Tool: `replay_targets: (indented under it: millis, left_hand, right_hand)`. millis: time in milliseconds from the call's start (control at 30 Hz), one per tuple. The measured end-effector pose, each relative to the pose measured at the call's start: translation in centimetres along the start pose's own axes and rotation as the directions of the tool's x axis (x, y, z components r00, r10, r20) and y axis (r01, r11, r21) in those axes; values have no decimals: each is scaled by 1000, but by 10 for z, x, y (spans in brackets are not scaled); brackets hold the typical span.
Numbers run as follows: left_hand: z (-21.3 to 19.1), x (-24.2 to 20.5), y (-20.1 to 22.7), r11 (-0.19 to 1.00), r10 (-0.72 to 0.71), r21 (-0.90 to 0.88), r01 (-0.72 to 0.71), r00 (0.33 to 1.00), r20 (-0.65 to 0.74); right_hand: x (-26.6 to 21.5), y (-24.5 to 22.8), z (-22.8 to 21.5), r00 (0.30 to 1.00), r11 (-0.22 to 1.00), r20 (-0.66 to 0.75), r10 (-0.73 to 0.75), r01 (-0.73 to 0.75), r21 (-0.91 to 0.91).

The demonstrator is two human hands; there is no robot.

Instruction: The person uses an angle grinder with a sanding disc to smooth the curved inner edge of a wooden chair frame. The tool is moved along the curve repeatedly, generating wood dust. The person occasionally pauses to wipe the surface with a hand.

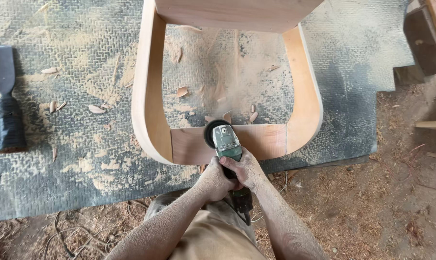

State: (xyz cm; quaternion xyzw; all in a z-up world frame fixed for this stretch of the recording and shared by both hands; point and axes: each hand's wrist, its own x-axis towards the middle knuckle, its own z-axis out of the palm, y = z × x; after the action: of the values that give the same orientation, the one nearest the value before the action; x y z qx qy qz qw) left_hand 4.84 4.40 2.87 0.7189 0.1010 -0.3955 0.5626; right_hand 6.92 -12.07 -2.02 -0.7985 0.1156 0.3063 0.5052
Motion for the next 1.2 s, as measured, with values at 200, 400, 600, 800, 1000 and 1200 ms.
replay_targets:
  millis: [200,400,600,800,1000,1200]
  left_hand:
    - [10,29,-3,895,372,188,-406,908,191]
    - [6,31,3,967,245,10,-256,936,252]
    - [31,6,16,981,161,-150,-123,949,272]
    - [64,1,28,965,54,-258,-43,998,34]
    - [83,-7,39,901,150,-414,-129,989,17]
    - [55,-17,23,922,219,-339,-190,975,49]
  right_hand:
    - [-13,-13,-13,983,990,-174,57,-78,-120]
    - [-32,-18,-16,903,968,-413,119,-198,-156]
    - [-48,-8,-28,962,997,-270,32,-49,-54]
    - [-46,-2,-51,995,972,50,-81,68,223]
    - [-53,-10,-72,999,995,-32,-5,2,-97]
    - [-63,-22,-40,995,997,-82,50,-54,-50]
